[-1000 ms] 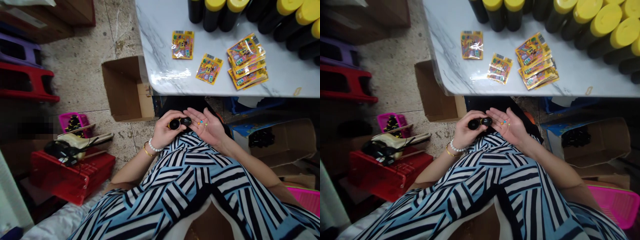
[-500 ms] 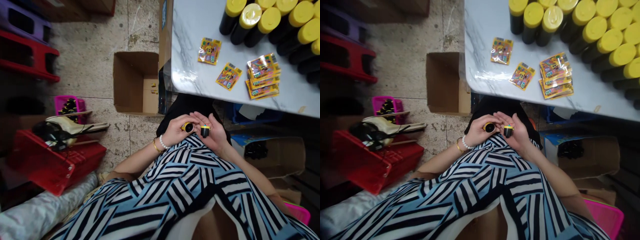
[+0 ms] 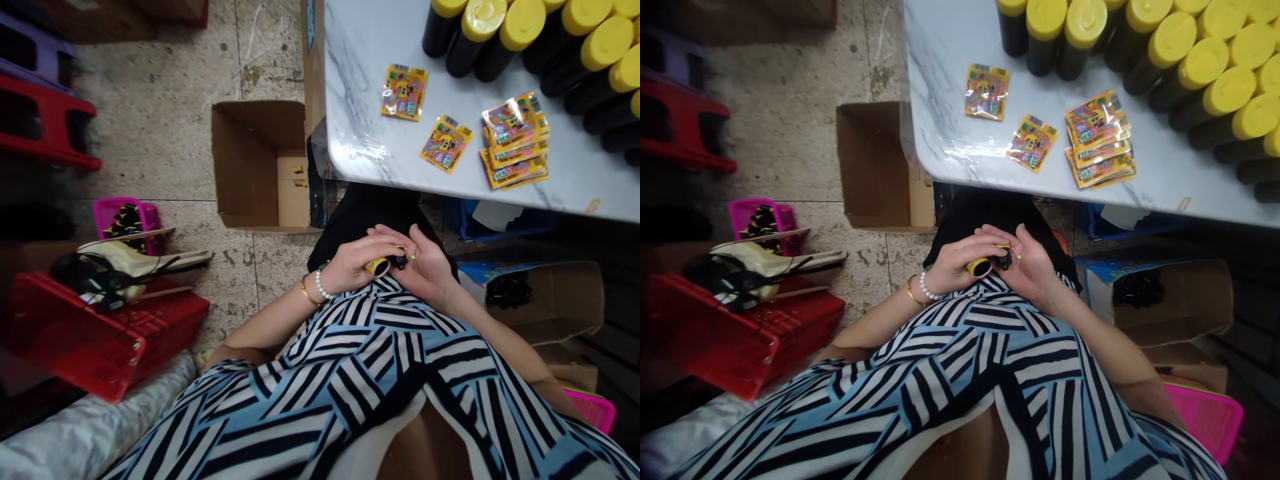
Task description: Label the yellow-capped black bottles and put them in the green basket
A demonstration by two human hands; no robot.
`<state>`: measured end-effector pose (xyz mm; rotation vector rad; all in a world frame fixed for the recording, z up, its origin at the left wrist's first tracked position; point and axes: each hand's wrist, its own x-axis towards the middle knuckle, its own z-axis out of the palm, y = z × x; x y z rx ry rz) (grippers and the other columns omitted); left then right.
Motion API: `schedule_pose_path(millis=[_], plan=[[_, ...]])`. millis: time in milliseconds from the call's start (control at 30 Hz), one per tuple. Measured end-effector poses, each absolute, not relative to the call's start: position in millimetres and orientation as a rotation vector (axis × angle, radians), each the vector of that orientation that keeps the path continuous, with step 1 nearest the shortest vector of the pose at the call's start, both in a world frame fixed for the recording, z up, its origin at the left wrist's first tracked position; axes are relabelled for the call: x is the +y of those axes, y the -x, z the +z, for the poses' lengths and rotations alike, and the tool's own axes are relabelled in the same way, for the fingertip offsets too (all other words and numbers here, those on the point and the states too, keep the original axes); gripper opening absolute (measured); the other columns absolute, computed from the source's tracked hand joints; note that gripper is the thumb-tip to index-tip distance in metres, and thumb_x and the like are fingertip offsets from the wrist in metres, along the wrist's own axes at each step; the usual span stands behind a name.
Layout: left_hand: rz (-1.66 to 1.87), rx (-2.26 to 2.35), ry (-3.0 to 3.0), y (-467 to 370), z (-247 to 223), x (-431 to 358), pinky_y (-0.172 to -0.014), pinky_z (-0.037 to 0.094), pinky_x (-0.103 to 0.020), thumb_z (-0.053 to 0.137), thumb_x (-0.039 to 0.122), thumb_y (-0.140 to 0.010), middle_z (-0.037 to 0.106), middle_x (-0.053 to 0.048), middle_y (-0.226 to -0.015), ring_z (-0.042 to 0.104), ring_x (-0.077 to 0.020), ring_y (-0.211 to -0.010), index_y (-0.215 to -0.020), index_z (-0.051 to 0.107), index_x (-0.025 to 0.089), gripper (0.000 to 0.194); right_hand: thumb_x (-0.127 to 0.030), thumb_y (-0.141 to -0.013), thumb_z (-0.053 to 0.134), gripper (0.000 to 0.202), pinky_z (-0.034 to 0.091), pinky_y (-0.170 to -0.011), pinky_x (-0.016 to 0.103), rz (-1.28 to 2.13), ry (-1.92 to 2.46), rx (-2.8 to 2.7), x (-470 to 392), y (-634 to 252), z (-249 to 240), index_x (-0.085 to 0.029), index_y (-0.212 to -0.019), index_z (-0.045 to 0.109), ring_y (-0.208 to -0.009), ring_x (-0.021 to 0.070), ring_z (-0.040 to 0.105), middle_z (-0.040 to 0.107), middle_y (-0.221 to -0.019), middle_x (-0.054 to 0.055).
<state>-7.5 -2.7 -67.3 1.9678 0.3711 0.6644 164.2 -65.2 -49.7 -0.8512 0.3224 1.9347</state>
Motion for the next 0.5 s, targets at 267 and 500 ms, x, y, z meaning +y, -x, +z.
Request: schedule_pose_path(millis=[267,500], plan=[[0.705,0.454,-1.988,7.4,-60.8,-0.5,-0.105,0.057,-0.038,0.062,0.024,-0.099,0.074,-0.012,-0.123,0.07,-0.0214,-0.118,-0.129,0.07,0.022,0.031,-0.062,-0.106,0.02,0.071,0.044,-0.119,0.046,1.958,0.781,0.276,-63.6,-164.7,-44.0,-0.014,-0.128,0.068,-0.132,0.0236,0.062,0.071,-0.134,0.013],[0.7,0.763,-2.123,30.4,-44.7,2.9,-0.097,0.06,-0.037,0.067,0.022,-0.094,0.071,-0.012,-0.122,0.07,-0.022,-0.112,-0.13,0.07,0.022,0.036,-0.07,-0.103,0.013,0.081,0.038,-0.123,0.044,1.927,0.732,0.234,-62.9,-168.0,-43.4,-0.018,-0.128,0.069,-0.139,0.0221,0.056,0.067,-0.141,0.011]])
